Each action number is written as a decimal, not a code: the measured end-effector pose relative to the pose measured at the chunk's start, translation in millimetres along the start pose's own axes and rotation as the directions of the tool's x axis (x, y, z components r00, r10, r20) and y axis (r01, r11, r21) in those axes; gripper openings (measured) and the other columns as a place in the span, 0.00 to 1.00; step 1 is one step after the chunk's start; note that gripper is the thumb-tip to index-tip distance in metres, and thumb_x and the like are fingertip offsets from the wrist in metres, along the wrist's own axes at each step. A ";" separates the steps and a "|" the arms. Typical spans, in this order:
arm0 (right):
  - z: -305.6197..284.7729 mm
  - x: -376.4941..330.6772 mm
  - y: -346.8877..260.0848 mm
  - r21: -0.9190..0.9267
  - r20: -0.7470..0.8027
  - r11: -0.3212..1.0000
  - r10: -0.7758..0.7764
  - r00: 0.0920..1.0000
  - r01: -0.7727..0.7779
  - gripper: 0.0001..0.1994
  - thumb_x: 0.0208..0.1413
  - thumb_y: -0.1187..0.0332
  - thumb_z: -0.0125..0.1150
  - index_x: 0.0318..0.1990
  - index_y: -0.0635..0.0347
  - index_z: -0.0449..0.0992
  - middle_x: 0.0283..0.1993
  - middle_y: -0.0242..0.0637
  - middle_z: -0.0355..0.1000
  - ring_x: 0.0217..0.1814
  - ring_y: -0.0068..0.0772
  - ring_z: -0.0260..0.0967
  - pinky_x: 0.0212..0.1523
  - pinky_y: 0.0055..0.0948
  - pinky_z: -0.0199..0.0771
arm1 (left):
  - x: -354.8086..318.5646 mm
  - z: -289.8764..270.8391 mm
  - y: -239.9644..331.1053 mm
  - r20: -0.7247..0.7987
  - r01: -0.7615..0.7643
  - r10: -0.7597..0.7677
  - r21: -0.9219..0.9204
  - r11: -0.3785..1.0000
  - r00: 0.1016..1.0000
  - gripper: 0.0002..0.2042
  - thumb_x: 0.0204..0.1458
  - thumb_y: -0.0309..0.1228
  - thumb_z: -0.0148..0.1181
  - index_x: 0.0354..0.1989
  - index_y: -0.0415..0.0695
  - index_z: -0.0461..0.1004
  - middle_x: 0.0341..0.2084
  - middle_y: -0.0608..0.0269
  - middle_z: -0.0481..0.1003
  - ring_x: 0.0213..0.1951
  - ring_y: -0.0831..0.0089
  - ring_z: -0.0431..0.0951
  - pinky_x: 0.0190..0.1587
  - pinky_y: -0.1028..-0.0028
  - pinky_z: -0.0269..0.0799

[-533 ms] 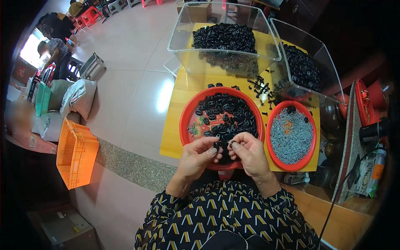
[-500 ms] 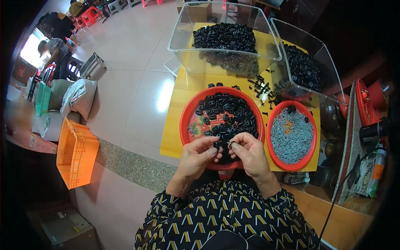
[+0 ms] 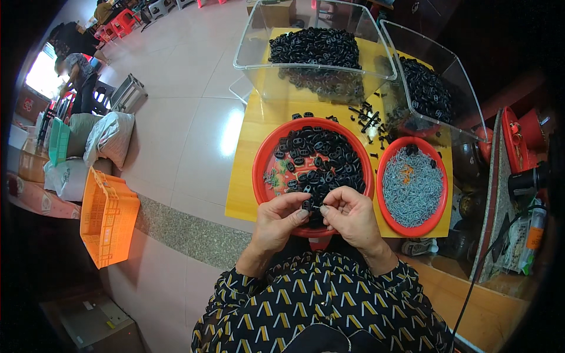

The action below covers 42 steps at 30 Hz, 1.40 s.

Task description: The person assembles small black padlocks by hand, inserting metal pins into the lock bodies and placing the completed units into a red tray. The person repeatedly picks up lock bodies and pins from containers on the table and performs the assembly one at a time.

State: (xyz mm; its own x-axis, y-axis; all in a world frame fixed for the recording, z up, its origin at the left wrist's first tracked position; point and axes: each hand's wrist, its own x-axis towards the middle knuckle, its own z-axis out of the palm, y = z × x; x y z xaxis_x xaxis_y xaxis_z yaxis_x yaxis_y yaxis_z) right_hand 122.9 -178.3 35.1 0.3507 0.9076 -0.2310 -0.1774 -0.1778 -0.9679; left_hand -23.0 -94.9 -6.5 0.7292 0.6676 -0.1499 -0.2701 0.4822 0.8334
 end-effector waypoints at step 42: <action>-8.6 5.1 1.5 0.165 0.169 0.972 0.142 0.975 -0.170 0.03 0.49 0.77 0.56 0.31 0.64 0.70 0.24 0.29 0.68 0.24 0.15 0.65 0.24 0.15 0.69 | -2.3 7.1 2.7 0.089 -0.011 -0.001 0.140 0.990 0.996 0.13 0.49 0.21 0.54 0.44 0.34 0.68 0.35 0.62 0.73 0.36 0.79 0.72 0.40 0.79 0.69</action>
State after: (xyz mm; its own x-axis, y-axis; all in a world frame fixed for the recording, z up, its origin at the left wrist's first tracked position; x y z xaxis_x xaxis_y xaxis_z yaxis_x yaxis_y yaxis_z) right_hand 132.3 -177.2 31.7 0.1619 0.9243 -0.3458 -0.3837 -0.2639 -0.8850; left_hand -21.0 -99.2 -0.1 0.7826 0.6140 -0.1029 -0.1878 0.3904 0.9013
